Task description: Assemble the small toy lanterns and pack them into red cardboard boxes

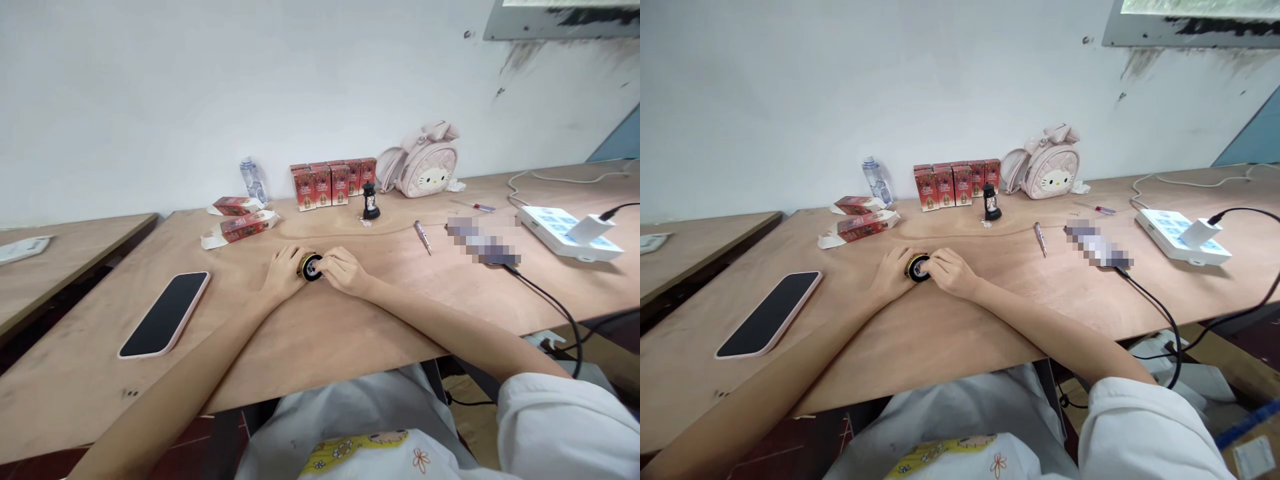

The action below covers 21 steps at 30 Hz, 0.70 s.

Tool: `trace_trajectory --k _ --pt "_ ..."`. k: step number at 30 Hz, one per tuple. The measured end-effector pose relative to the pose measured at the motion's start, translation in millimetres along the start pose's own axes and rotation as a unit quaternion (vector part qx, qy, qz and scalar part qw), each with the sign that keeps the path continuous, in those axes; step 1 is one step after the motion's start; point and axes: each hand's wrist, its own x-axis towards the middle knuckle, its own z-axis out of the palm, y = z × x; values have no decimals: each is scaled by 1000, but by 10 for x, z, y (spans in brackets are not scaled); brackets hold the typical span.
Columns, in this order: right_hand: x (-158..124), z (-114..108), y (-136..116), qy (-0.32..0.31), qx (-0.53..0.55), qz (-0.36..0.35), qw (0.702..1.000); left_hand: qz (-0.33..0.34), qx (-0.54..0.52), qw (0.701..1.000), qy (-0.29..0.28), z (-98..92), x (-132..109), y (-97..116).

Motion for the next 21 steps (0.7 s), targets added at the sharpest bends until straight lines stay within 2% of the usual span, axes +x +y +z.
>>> trace_trajectory --k 4,8,15,18,21 --pt "-16 6 8 4 -1 -3 1000 6 -4 1000 3 -1 -1 -4" --pt "-24 3 18 -21 1 6 1000 9 -4 1000 5 -4 -3 -4" --pt "-4 2 4 -8 10 2 1000 15 -10 1000 7 12 -2 -18" --pt "-12 2 24 0 36 45 998 9 -26 999 19 25 5 -44" --pt "-40 -14 103 10 48 131 990 -4 -45 998 37 35 13 -74"
